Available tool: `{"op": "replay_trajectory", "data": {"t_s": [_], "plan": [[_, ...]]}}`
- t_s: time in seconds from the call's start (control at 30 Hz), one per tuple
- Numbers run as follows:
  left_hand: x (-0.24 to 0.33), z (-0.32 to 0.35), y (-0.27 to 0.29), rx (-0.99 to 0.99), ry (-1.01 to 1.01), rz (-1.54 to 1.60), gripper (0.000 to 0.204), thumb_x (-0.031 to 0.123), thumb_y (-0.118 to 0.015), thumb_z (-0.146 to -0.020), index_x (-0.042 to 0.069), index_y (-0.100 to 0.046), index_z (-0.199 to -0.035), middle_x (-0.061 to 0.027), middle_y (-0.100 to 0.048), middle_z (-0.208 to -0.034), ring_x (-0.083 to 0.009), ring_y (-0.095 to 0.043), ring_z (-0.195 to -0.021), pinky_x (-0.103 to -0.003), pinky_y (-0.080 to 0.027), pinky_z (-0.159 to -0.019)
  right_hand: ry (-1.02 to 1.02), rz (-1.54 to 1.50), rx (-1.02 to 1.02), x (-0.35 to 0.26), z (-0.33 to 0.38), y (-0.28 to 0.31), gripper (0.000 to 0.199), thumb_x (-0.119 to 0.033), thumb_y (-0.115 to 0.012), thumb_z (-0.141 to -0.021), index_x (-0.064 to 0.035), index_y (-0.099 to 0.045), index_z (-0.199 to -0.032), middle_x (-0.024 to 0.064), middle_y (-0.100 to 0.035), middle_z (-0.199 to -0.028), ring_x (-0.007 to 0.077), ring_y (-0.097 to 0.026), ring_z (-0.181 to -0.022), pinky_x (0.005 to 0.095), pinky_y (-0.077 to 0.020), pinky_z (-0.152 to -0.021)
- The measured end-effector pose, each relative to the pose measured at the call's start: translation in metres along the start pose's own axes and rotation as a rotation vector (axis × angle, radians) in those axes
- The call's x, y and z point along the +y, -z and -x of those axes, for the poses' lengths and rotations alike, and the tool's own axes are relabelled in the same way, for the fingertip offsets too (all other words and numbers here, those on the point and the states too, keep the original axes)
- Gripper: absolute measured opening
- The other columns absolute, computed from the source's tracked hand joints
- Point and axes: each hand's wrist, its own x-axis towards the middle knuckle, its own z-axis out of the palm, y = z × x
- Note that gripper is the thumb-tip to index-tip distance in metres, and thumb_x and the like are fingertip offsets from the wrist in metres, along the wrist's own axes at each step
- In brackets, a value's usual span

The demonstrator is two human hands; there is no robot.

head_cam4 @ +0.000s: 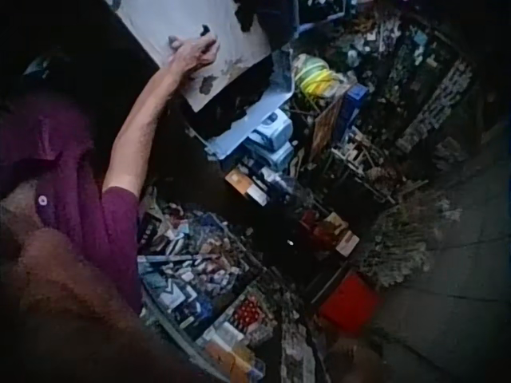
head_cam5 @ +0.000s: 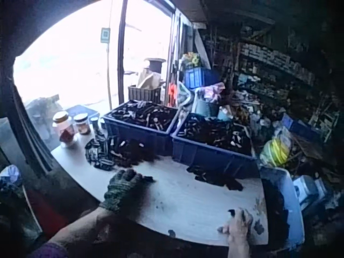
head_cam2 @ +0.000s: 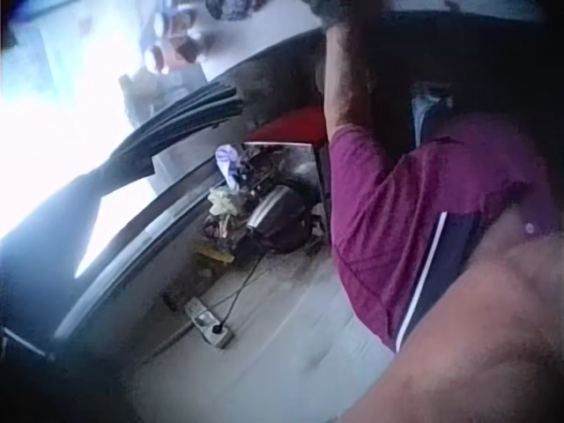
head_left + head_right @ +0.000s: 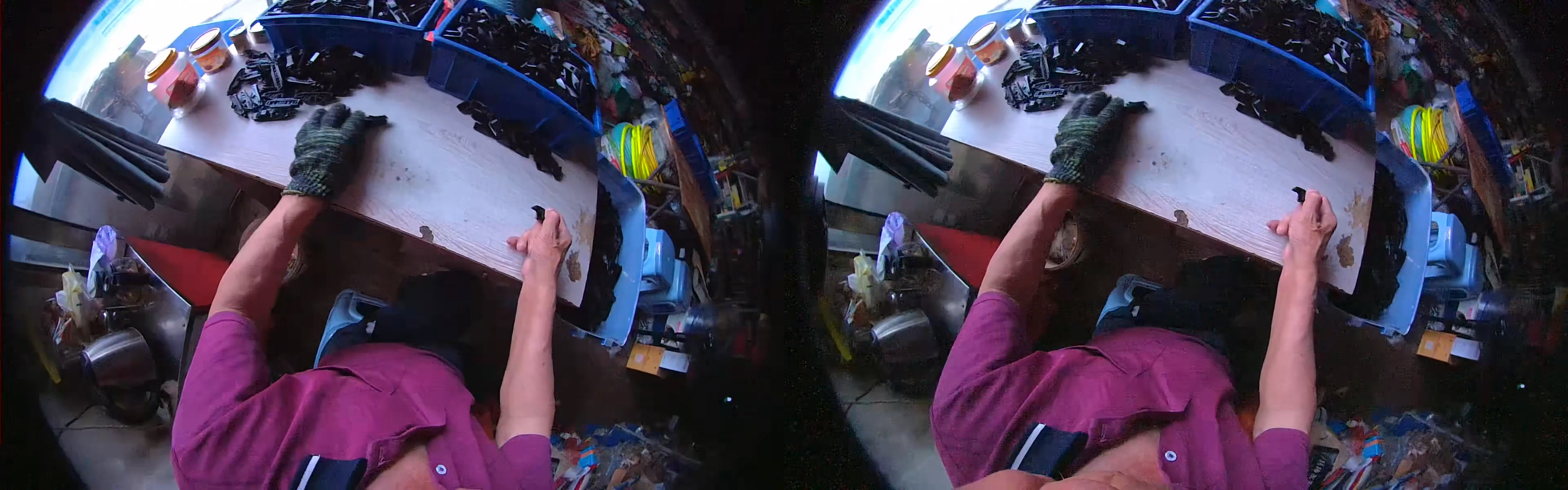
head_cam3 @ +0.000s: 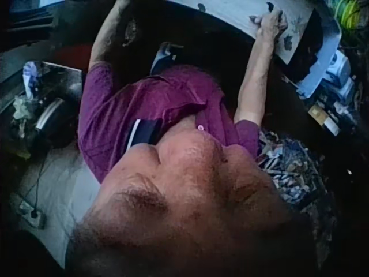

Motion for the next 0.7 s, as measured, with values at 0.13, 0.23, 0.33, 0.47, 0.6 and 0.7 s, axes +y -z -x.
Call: {"op": "replay_trajectory", "data": {"t_s": [0.13, 0.23, 0.33, 0.47, 0.6, 0.7], "plan": [[0.023, -0.004, -0.011, 0.03, -0.044, -0.002, 0.034, 0.026, -0.06, -0.087, 0.017, -0.065, -0.119, -0.013, -0.059, -0.131, -0.0454, -0.05, -0.123, -0.055, -0.041, -0.1, 0.023, -0.013, -0.009, 0.002, 0.0, 0.0, 0.031, -0.031, -0.052, -0.099, -0.0079, -0.05, -0.077, 0.0011, -0.034, -0.045, 0.0144, -0.04, -0.034, 0.0396, -0.0545, -0.041], [0.021, -0.017, -0.02, 0.099, 0.065, 0.071, 0.034, 0.029, -0.063, -0.083, 0.021, -0.066, -0.116, -0.0117, -0.06, -0.13, -0.0428, -0.048, -0.126, -0.056, -0.037, -0.103, 0.04, -0.015, -0.03, 0.004, -0.002, 0.002, 0.032, -0.031, -0.051, -0.099, -0.0076, -0.05, -0.077, 0.0011, -0.034, -0.045, 0.014, -0.039, -0.034, 0.039, -0.0541, -0.041], [0.027, -0.025, -0.015, 0.003, 0.073, 0.018, 0.03, 0.035, -0.067, -0.08, 0.022, -0.07, -0.107, -0.0144, -0.058, -0.132, -0.0442, -0.046, -0.128, -0.059, -0.033, -0.105, 0.053, -0.016, -0.026, 0.005, 0.0, 0.003, 0.031, -0.03, -0.051, -0.099, -0.0074, -0.05, -0.078, 0.001, -0.034, -0.045, 0.0136, -0.038, -0.035, 0.0386, -0.0536, -0.041], [0.033, -0.017, -0.009, 0.068, -0.011, 0.101, 0.028, 0.036, -0.066, -0.081, 0.024, -0.07, -0.106, -0.0149, -0.059, -0.13, -0.0454, -0.046, -0.127, -0.06, -0.032, -0.106, 0.061, -0.021, -0.027, 0.002, 0.004, 0.002, 0.03, -0.031, -0.051, -0.099, -0.0072, -0.05, -0.08, 0.0009, -0.033, -0.046, 0.0133, -0.037, -0.036, 0.0387, -0.0533, -0.041], [0.047, -0.014, 0.002, 0.036, -0.084, 0.049, 0.026, 0.035, -0.065, -0.083, 0.026, -0.07, -0.108, -0.0155, -0.059, -0.131, -0.0462, -0.044, -0.129, -0.061, -0.031, -0.106, 0.06, -0.068, -0.035, 0.0, 0.008, 0.001, 0.029, -0.023, -0.048, -0.098, -0.0046, -0.049, -0.076, 0.0034, -0.04, -0.049, 0.0125, -0.04, -0.035, 0.0359, -0.0552, -0.041], [0.043, -0.013, -0.006, 0.028, -0.109, 0.054, 0.025, 0.034, -0.063, -0.085, 0.025, -0.07, -0.107, -0.0158, -0.059, -0.131, -0.0462, -0.044, -0.129, -0.061, -0.032, -0.105, 0.058, -0.056, -0.029, -0.001, 0.008, 0.001, 0.028, -0.024, -0.048, -0.098, -0.0045, -0.049, -0.077, 0.0035, -0.04, -0.05, 0.0123, -0.04, -0.036, 0.0358, -0.0556, -0.041]]}}
